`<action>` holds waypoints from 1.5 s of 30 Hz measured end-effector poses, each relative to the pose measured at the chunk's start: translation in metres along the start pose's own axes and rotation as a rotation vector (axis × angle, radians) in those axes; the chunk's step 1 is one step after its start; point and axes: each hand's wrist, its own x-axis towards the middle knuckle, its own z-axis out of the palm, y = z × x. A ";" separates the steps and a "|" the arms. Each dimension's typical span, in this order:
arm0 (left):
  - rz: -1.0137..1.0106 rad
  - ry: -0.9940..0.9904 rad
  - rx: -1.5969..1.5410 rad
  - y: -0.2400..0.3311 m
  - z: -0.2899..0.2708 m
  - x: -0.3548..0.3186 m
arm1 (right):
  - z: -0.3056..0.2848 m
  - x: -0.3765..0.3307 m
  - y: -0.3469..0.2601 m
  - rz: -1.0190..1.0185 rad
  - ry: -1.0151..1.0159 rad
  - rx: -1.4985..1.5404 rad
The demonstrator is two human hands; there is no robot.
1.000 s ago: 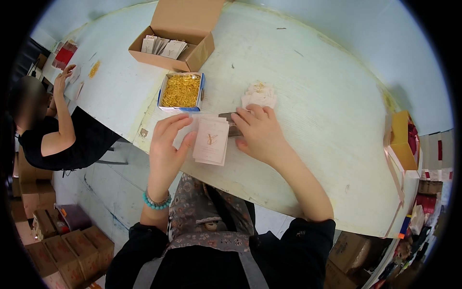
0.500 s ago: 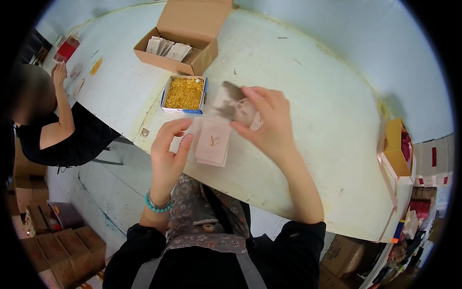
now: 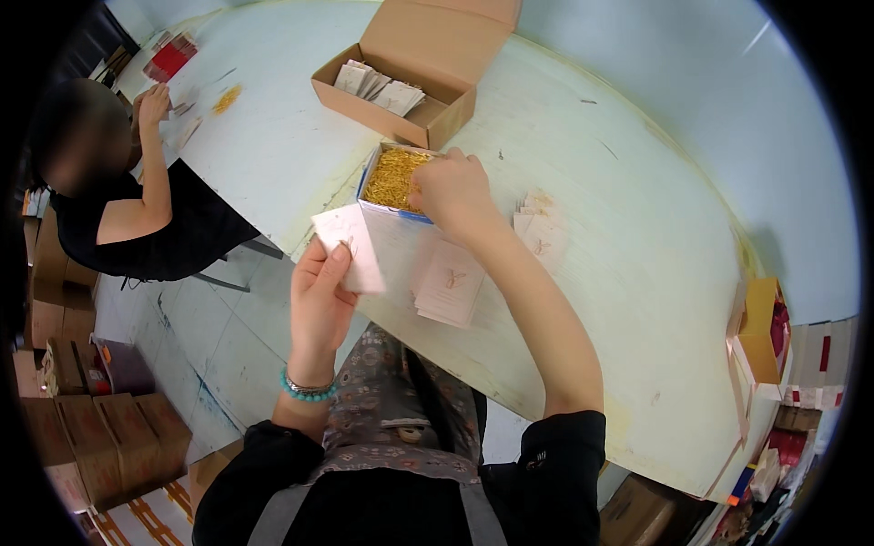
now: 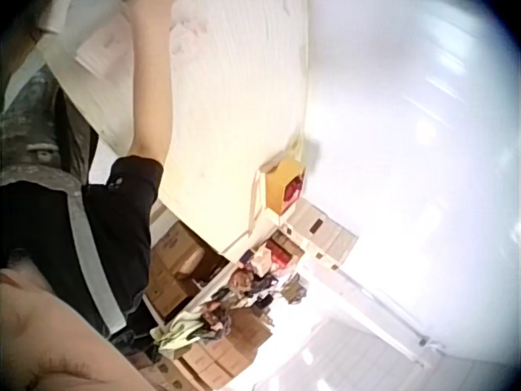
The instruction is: The person picks small yellow pins from a container and places them onto pink paper cards. They fold the cards over the pins to secure them and stack the finished items.
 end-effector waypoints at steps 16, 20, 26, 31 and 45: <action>-0.446 -0.897 -0.890 -0.001 0.015 0.002 | 0.004 0.014 -0.002 0.004 0.056 -0.191; -0.440 -0.876 -0.883 -0.001 0.018 -0.001 | 0.019 0.009 -0.005 -0.109 0.153 -0.120; -0.407 -0.849 -0.846 -0.002 0.018 -0.003 | 0.020 0.016 -0.004 -0.044 0.035 -0.143; -0.397 -0.848 -0.842 -0.004 0.019 -0.002 | 0.013 0.016 0.005 0.016 0.164 0.179; 0.235 0.050 0.158 0.001 0.039 -0.003 | -0.053 -0.048 -0.008 0.464 0.084 1.581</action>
